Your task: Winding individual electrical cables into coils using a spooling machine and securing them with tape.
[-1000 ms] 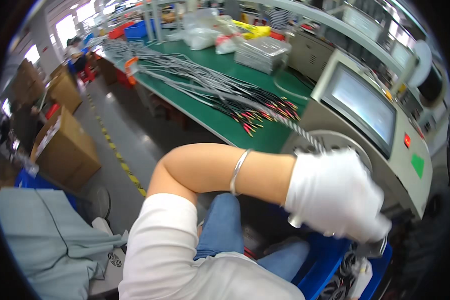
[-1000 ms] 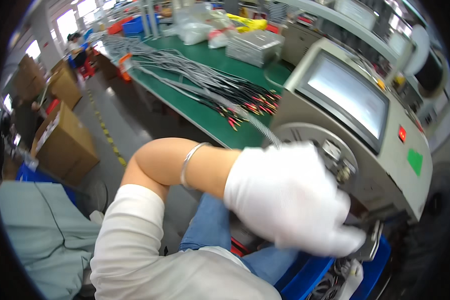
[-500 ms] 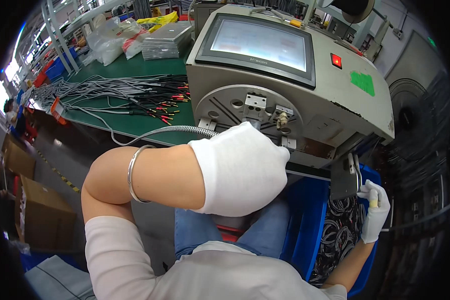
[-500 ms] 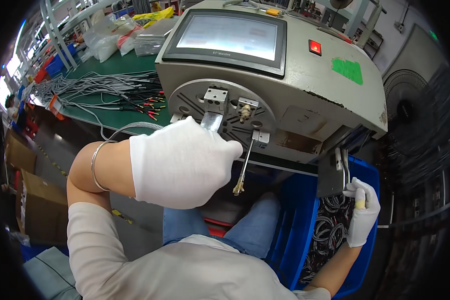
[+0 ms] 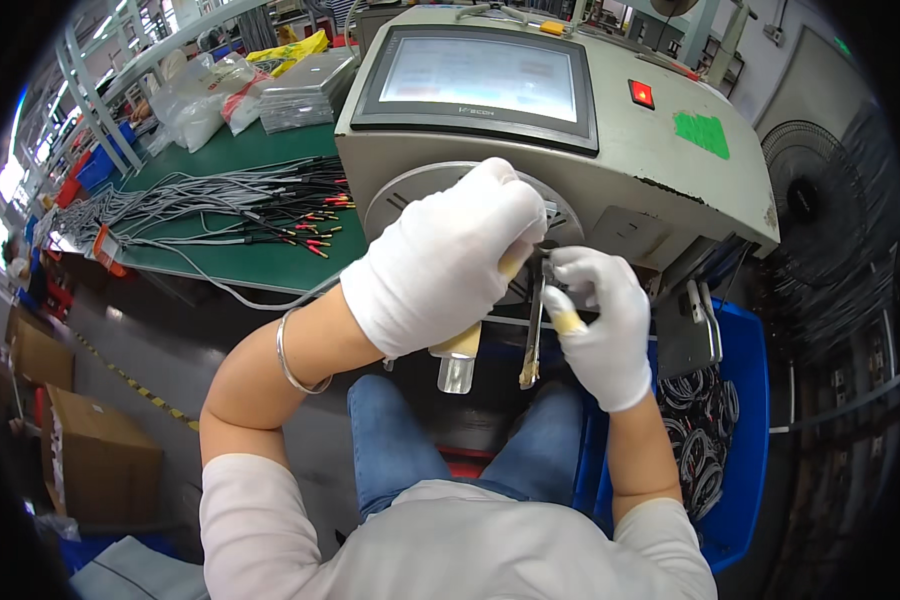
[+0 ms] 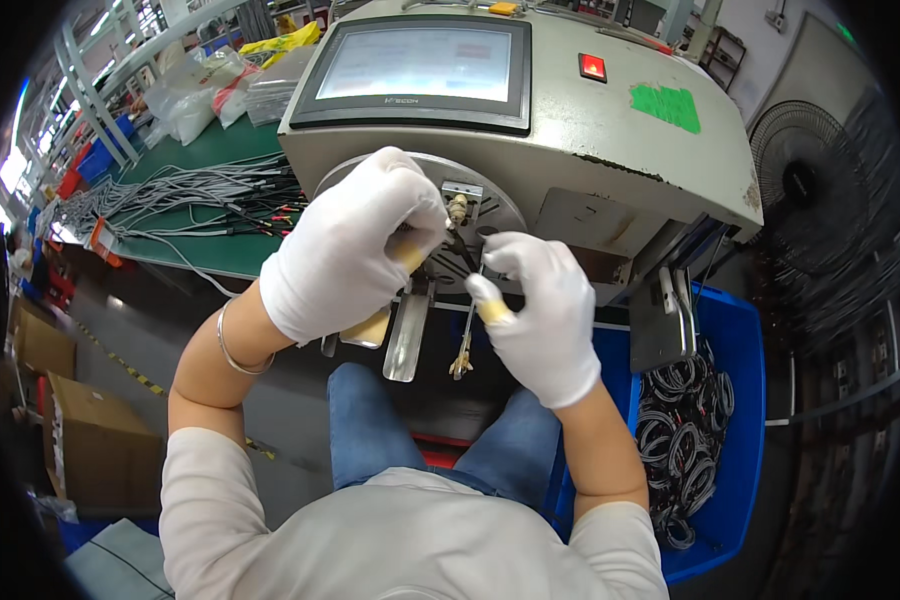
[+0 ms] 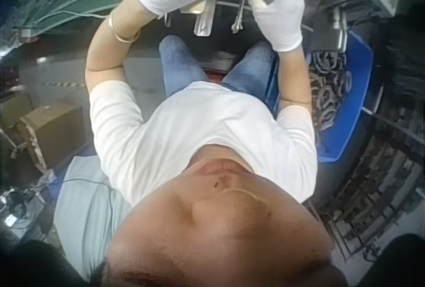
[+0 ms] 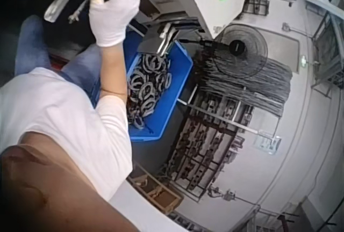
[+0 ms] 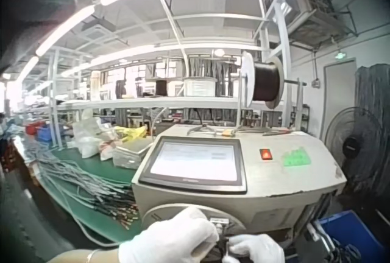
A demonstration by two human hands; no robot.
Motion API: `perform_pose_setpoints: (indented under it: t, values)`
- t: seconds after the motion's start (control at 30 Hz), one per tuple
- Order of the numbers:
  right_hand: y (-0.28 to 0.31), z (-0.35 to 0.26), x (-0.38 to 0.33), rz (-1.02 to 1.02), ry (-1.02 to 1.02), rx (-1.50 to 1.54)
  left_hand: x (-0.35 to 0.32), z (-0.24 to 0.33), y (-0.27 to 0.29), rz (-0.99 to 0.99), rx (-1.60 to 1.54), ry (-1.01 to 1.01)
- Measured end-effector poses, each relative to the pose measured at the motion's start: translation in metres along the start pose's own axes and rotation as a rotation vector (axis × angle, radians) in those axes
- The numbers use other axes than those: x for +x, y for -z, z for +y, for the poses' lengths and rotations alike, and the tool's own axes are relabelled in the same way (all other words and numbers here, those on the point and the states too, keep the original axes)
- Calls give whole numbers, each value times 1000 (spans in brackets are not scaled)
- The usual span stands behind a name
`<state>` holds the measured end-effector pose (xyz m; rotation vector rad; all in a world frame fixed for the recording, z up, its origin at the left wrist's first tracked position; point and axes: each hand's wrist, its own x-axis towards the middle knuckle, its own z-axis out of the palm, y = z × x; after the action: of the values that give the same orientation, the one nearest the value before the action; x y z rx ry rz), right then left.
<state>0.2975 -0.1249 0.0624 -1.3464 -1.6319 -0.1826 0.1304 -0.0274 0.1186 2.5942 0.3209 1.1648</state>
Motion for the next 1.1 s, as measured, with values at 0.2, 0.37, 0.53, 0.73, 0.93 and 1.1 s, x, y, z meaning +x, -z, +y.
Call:
perform_pose_setpoints:
  t: [0.2,0.37,0.53,0.73,0.93,1.1]
  values:
    - [-32,13,-1,106,-112,62,1,0,0,51,-85,-45]
    - [-33,17,-2,119,-274,107,-18,-9,5,143,-18,62]
    - [-28,9,6,88,-339,90,-74,-47,26,109,-357,586]
    - [-31,10,5,68,-328,73,-169,-128,42,155,-640,837]
    - [-29,14,-17,222,-289,240,-200,-143,28,212,-745,875]
    - [-12,10,-52,297,-419,357,-203,-144,35,197,-704,874]
